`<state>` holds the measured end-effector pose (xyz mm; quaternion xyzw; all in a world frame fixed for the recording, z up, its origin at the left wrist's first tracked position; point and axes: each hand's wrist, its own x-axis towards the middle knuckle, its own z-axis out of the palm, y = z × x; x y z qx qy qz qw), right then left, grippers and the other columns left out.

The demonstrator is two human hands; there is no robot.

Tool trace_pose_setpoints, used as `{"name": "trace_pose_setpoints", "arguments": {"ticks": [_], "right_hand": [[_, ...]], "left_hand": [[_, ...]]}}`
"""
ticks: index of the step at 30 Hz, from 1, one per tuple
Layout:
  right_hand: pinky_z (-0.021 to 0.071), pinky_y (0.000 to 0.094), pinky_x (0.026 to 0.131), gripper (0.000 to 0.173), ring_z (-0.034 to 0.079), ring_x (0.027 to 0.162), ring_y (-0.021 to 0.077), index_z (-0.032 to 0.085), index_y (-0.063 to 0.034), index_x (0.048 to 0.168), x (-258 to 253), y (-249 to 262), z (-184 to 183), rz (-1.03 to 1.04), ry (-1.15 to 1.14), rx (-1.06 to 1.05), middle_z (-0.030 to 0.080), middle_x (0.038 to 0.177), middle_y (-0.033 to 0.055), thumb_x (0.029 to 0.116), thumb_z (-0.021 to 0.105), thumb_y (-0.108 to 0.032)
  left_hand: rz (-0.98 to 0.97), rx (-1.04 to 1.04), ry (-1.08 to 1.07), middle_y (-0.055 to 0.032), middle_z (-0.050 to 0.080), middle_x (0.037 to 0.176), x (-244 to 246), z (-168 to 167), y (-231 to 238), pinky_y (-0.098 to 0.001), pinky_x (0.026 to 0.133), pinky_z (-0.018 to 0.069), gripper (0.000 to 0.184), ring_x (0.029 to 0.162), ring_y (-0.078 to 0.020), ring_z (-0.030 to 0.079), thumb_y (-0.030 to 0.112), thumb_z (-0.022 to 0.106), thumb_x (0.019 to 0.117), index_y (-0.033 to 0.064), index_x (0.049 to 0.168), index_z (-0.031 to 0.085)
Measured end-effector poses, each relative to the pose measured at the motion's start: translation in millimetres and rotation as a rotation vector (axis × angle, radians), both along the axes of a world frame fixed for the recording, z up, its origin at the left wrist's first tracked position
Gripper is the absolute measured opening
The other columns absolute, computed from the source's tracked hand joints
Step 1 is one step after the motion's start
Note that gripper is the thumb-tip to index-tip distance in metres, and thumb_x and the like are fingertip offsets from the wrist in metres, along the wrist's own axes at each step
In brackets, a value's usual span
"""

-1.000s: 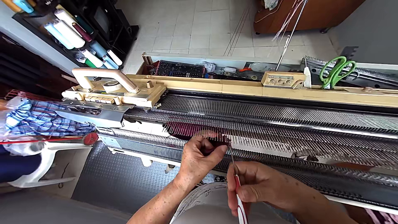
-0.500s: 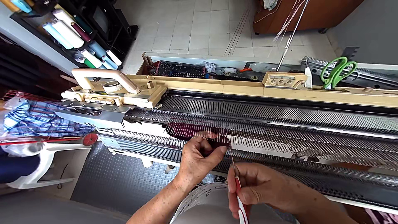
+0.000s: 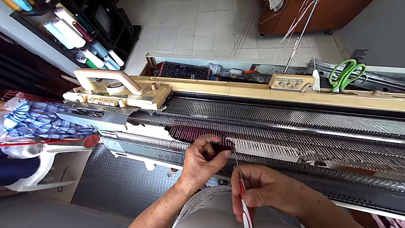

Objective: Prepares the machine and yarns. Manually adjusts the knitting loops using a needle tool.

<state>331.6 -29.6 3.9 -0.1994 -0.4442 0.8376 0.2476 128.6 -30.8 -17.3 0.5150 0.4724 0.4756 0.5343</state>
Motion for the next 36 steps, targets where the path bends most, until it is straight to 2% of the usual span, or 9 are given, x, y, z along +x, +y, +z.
{"name": "trace_pose_setpoints", "arguments": {"ticks": [6,11,18,20,22,24,28,31,36], "right_hand": [[0.0597,0.0187,0.076,0.020,0.071,0.088,0.0039,0.062,-0.0123,0.112,8.1,-18.5,26.5,0.078,-0.009,-0.002,0.073,0.096,-0.0024,0.0955,0.071,-0.020],[0.0628,0.0236,0.075,0.012,0.073,0.091,0.0082,0.060,-0.0114,0.113,-3.4,9.1,-7.2,-0.018,-0.047,-0.034,0.074,0.099,-0.0020,0.1028,0.058,-0.016],[0.0626,0.0233,0.075,0.019,0.073,0.091,0.0073,0.060,-0.0118,0.116,0.4,-12.5,11.0,0.028,0.022,0.021,0.073,0.100,-0.0003,0.0992,0.066,-0.019],[0.0615,0.0215,0.075,0.020,0.072,0.088,0.0058,0.061,-0.0122,0.114,2.1,-18.8,21.5,0.064,0.011,0.003,0.073,0.097,-0.0013,0.0974,0.068,-0.020],[0.0615,0.0211,0.075,0.020,0.072,0.088,0.0056,0.061,-0.0130,0.113,3.8,-21.1,25.3,0.070,0.006,-0.010,0.073,0.097,-0.0017,0.0962,0.070,-0.021],[0.0612,0.0210,0.075,0.020,0.072,0.088,0.0055,0.062,-0.0132,0.113,4.0,-19.8,23.5,0.056,0.002,-0.010,0.073,0.097,-0.0016,0.0963,0.070,-0.021],[0.0624,0.0230,0.075,0.014,0.073,0.091,0.0075,0.061,-0.0117,0.115,-8.0,7.8,-6.1,-0.024,-0.046,-0.031,0.073,0.100,-0.0017,0.1025,0.059,-0.018],[0.0628,0.0237,0.075,0.012,0.073,0.091,0.0084,0.061,-0.0116,0.114,-13.3,12.3,-9.1,-0.024,-0.026,-0.062,0.074,0.099,-0.0015,0.1027,0.057,-0.015],[0.0631,0.0242,0.075,0.020,0.073,0.092,0.0078,0.060,-0.0129,0.116,-5.5,-9.6,10.0,0.013,0.035,-0.005,0.073,0.100,-0.0004,0.0983,0.067,-0.019]], "left_hand": [[0.038,0.001,0.006,0.0103,0.057,0.062,3.5,1.8,-1.8,-0.0158,0.057,0.0473,0.017,0.056,0.0029,0.053,0.001,0.069,0.0871,-0.0009,0.104,0.071],[-0.003,0.021,0.011,0.0123,0.053,0.061,-4.4,-0.7,-0.3,-0.0145,0.055,0.0440,0.018,0.056,0.0039,0.050,0.003,0.070,0.0875,0.0006,0.105,0.070],[0.008,0.012,0.024,0.0127,0.050,0.059,-2.9,3.6,-0.8,-0.0142,0.054,0.0428,0.017,0.054,0.0040,0.048,0.001,0.069,0.0866,0.0005,0.103,0.071],[0.025,0.047,0.035,0.0119,0.052,0.060,-2.7,2.7,-2.3,-0.0151,0.056,0.0445,0.016,0.055,0.0036,0.049,0.002,0.070,0.0881,0.0008,0.104,0.072],[0.052,0.113,0.087,0.0065,0.064,0.070,-3.6,-0.2,-4.1,-0.0161,0.062,0.0504,0.012,0.063,0.0018,0.058,0.004,0.071,0.0900,0.0015,0.101,0.075],[0.021,0.148,0.095,0.0007,0.070,0.079,-9.3,-8.1,-0.8,-0.0157,0.067,0.0534,0.010,0.071,0.0004,0.062,0.004,0.066,0.0944,-0.0004,0.095,0.075],[-0.107,0.010,-0.040,0.0060,0.065,0.069,-20.0,-17.1,9.8,-0.0144,0.061,0.0518,0.016,0.063,0.0018,0.061,0.005,0.050,0.1033,0.0022,0.094,0.063],[-0.092,-0.030,-0.073,0.0084,0.062,0.070,-16.9,-7.5,7.7,-0.0141,0.058,0.0473,0.007,0.061,0.0039,0.055,0.004,0.057,0.0975,0.0025,0.099,0.063],[-0.069,-0.055,-0.045,0.0076,0.063,0.073,-9.6,5.4,3.8,-0.0144,0.059,0.0464,0.014,0.061,0.0043,0.054,0.001,0.063,0.0909,0.0004,0.105,0.064]]}}
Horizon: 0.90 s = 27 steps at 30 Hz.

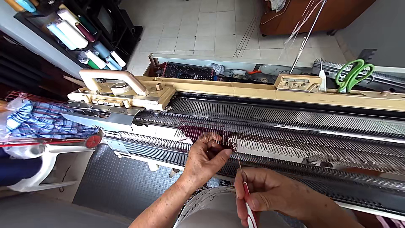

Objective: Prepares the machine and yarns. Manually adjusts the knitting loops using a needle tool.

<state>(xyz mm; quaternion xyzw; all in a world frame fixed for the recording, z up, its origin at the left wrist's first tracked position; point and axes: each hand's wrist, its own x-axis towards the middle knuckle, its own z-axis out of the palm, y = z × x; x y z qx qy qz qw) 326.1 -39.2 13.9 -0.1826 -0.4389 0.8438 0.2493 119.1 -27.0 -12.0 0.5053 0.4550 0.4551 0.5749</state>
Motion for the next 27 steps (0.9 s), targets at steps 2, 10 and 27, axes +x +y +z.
{"name": "trace_pose_setpoints", "arguments": {"ticks": [2,10,27], "right_hand": [[0.0629,0.0237,0.075,0.020,0.073,0.091,0.0072,0.061,-0.0126,0.115,0.7,-2.9,5.3,0.014,-0.011,0.001,0.073,0.100,-0.0006,0.0977,0.068,-0.019],[0.0623,0.0223,0.075,0.015,0.072,0.091,0.0065,0.061,-0.0128,0.116,-4.6,13.3,-14.4,-0.034,-0.074,0.009,0.073,0.100,-0.0022,0.1024,0.061,-0.021],[0.0624,0.0223,0.074,0.011,0.073,0.091,0.0074,0.061,-0.0126,0.113,-13.8,23.5,-20.8,-0.033,-0.052,-0.034,0.074,0.098,-0.0024,0.1024,0.058,-0.016]], "left_hand": [[0.026,-0.005,-0.015,0.0063,0.065,0.075,3.0,2.6,-1.8,-0.0158,0.061,0.0485,0.012,0.063,0.0030,0.056,0.000,0.063,0.0909,0.0005,0.103,0.066],[0.026,0.016,0.001,0.0070,0.065,0.074,-1.5,-0.8,-1.5,-0.0159,0.060,0.0487,0.020,0.063,0.0027,0.057,0.001,0.066,0.0900,-0.0010,0.110,0.064],[0.062,0.009,0.014,0.0073,0.063,0.070,-3.9,-0.1,-0.8,-0.0188,0.063,0.0529,0.022,0.064,0.0002,0.060,0.000,0.067,0.0882,-0.0031,0.110,0.065]]}}
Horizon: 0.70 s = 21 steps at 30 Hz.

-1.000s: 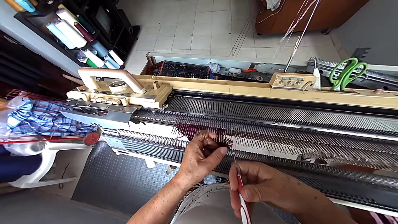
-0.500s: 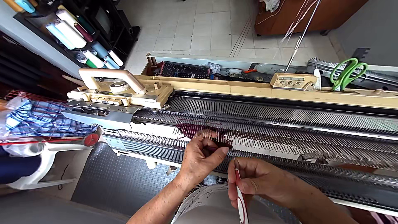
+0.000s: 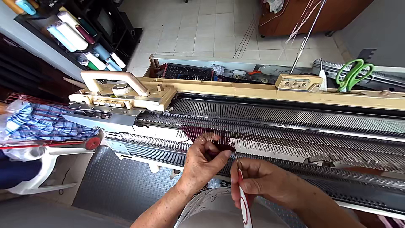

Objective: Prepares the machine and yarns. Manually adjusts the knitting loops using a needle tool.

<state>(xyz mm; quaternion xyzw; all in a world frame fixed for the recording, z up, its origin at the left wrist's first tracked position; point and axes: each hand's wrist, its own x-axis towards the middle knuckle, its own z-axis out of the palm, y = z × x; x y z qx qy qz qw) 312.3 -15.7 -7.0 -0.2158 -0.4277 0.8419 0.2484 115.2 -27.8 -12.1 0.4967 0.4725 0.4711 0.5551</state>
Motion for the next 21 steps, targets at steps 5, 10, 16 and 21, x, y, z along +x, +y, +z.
{"name": "trace_pose_setpoints", "arguments": {"ticks": [5,10,16,21], "right_hand": [[0.0625,0.0229,0.074,0.019,0.073,0.090,0.0066,0.060,-0.0122,0.115,5.4,-23.2,23.0,0.025,0.024,0.059,0.073,0.099,-0.0010,0.0988,0.066,-0.019],[0.0593,0.0188,0.076,0.020,0.071,0.087,0.0036,0.062,-0.0128,0.110,9.6,-30.8,37.1,0.092,-0.016,0.054,0.073,0.094,-0.0034,0.0952,0.071,-0.022],[0.0627,0.0236,0.075,0.012,0.073,0.091,0.0082,0.060,-0.0114,0.114,-4.8,-0.1,3.2,-0.005,-0.017,0.018,0.073,0.098,-0.0017,0.1026,0.058,-0.016],[0.0629,0.0237,0.074,0.020,0.073,0.089,0.0075,0.061,-0.0120,0.114,1.2,-25.6,28.2,0.039,0.008,0.055,0.073,0.099,-0.0003,0.0975,0.068,-0.020]], "left_hand": [[0.024,-0.005,0.015,0.0068,0.063,0.067,1.5,0.4,1.8,-0.0177,0.062,0.0521,0.019,0.062,0.0005,0.060,-0.001,0.067,0.0883,-0.0034,0.107,0.067],[0.055,0.020,-0.008,0.0042,0.067,0.072,1.4,-5.0,1.1,-0.0199,0.065,0.0555,0.017,0.066,-0.0014,0.064,-0.001,0.068,0.0881,-0.0032,0.105,0.067],[0.010,0.029,0.000,0.0067,0.063,0.068,-6.7,-7.6,4.6,-0.0191,0.064,0.0533,0.019,0.064,-0.0005,0.060,0.002,0.069,0.0890,-0.0031,0.107,0.067],[0.044,0.017,0.015,0.0081,0.062,0.066,-2.7,-1.2,1.5,-0.0180,0.062,0.0517,0.014,0.061,0.0010,0.058,0.000,0.068,0.0865,-0.0008,0.100,0.069]]}}
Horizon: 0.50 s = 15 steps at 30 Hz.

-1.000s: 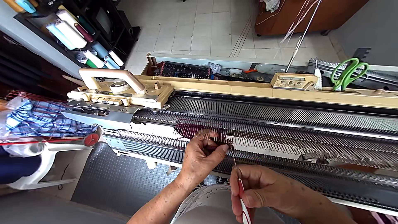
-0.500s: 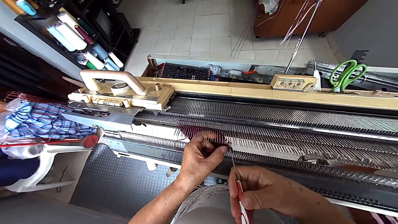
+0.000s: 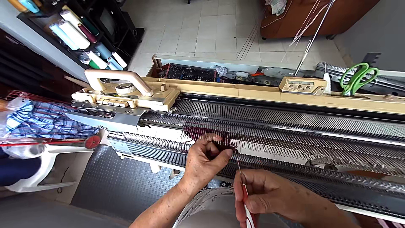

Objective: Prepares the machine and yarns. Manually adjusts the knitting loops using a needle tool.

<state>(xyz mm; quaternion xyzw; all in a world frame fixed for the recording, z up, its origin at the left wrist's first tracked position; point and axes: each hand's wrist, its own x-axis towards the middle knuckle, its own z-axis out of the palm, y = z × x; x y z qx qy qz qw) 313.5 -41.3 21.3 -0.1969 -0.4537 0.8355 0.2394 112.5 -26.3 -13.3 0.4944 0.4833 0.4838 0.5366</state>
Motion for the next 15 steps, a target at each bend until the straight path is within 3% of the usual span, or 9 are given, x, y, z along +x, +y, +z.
{"name": "trace_pose_setpoints", "arguments": {"ticks": [2,4,8,15], "right_hand": [[0.0610,0.0210,0.076,0.020,0.072,0.088,0.0055,0.062,-0.0128,0.113,1.7,-3.8,5.9,0.045,-0.009,-0.007,0.073,0.097,-0.0020,0.0964,0.070,-0.020],[0.0602,0.0197,0.076,0.019,0.072,0.088,0.0042,0.062,-0.0135,0.112,2.0,-2.7,5.4,0.053,-0.012,-0.005,0.073,0.096,-0.0029,0.0963,0.070,-0.022],[0.0624,0.0226,0.075,0.013,0.073,0.091,0.0072,0.061,-0.0125,0.114,-8.8,26.5,-24.3,-0.034,-0.018,-0.025,0.074,0.099,-0.0019,0.1030,0.058,-0.018],[0.0620,0.0219,0.073,0.020,0.073,0.088,0.0059,0.062,-0.0129,0.114,-3.7,0.3,3.3,0.025,0.004,0.002,0.073,0.097,-0.0017,0.0966,0.069,-0.021]], "left_hand": [[0.022,-0.003,0.015,0.0078,0.061,0.064,1.9,3.0,-1.5,-0.0178,0.061,0.0512,0.011,0.059,0.0008,0.058,-0.001,0.068,0.0863,-0.0001,0.097,0.069],[0.008,0.013,0.018,0.0077,0.062,0.066,-0.1,2.7,-1.8,-0.0182,0.063,0.0524,0.017,0.061,0.0005,0.059,-0.001,0.069,0.0869,-0.0014,0.104,0.068],[-0.040,0.013,0.000,0.0094,0.059,0.065,-9.3,-5.0,3.2,-0.0175,0.062,0.0510,0.020,0.061,0.0012,0.058,0.003,0.069,0.0883,-0.0025,0.108,0.068],[-0.003,0.027,0.004,0.0097,0.057,0.061,-4.7,-0.8,1.8,-0.0170,0.059,0.0492,0.016,0.058,0.0019,0.055,0.000,0.069,0.0864,-0.0010,0.103,0.070]]}}
